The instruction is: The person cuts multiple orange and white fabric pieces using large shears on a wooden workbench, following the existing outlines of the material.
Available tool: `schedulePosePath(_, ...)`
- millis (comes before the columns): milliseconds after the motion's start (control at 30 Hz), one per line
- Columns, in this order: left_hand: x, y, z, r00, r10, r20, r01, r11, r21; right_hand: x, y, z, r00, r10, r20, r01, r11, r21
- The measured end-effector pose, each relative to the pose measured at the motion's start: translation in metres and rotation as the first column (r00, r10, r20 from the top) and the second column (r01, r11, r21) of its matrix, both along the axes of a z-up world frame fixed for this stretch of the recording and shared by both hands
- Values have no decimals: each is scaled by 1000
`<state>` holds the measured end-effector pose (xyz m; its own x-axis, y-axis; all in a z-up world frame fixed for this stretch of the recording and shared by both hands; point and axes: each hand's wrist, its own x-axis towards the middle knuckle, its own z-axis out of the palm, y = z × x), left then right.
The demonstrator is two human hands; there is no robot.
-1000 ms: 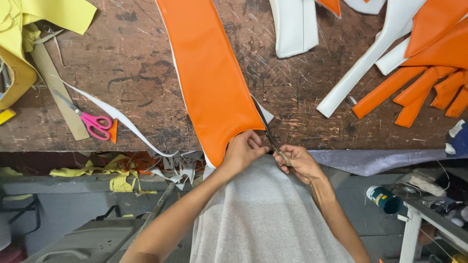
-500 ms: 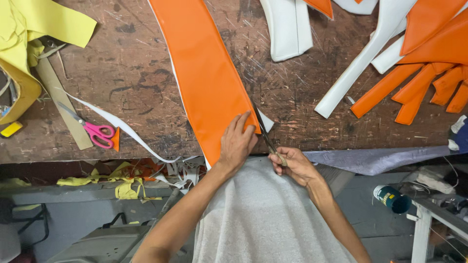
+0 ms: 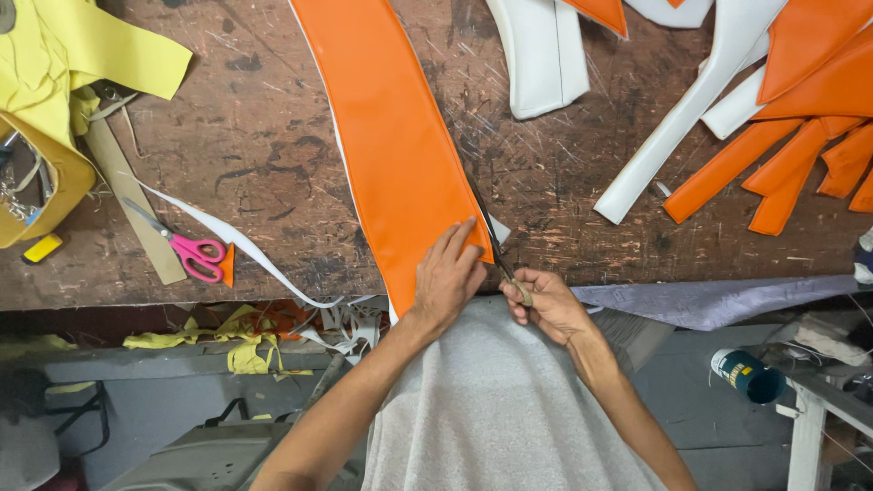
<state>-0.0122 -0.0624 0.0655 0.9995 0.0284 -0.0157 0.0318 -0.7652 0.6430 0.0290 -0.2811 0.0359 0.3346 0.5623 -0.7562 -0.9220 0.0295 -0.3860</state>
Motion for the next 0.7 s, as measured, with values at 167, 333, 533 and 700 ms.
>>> schedulePosePath(167,4,11,11,995,94,18,-90,983,-162,2,-5,-5,1000,-17,-18,17,1000,-20)
schedulePosePath(333,16,37,20,944,316,-98,-331,886,-324,13,1,-9,998,27,-60,-28,999,-22)
schedulePosePath(533,35,68,29,911,384,-148,-412,867,-281,30,28,-11,994,105,-41,-105,994,13)
schedulePosePath(700,40,72,44,938,231,-259,-313,885,-344,48,52,-16,991,128,-39,-125,988,86)
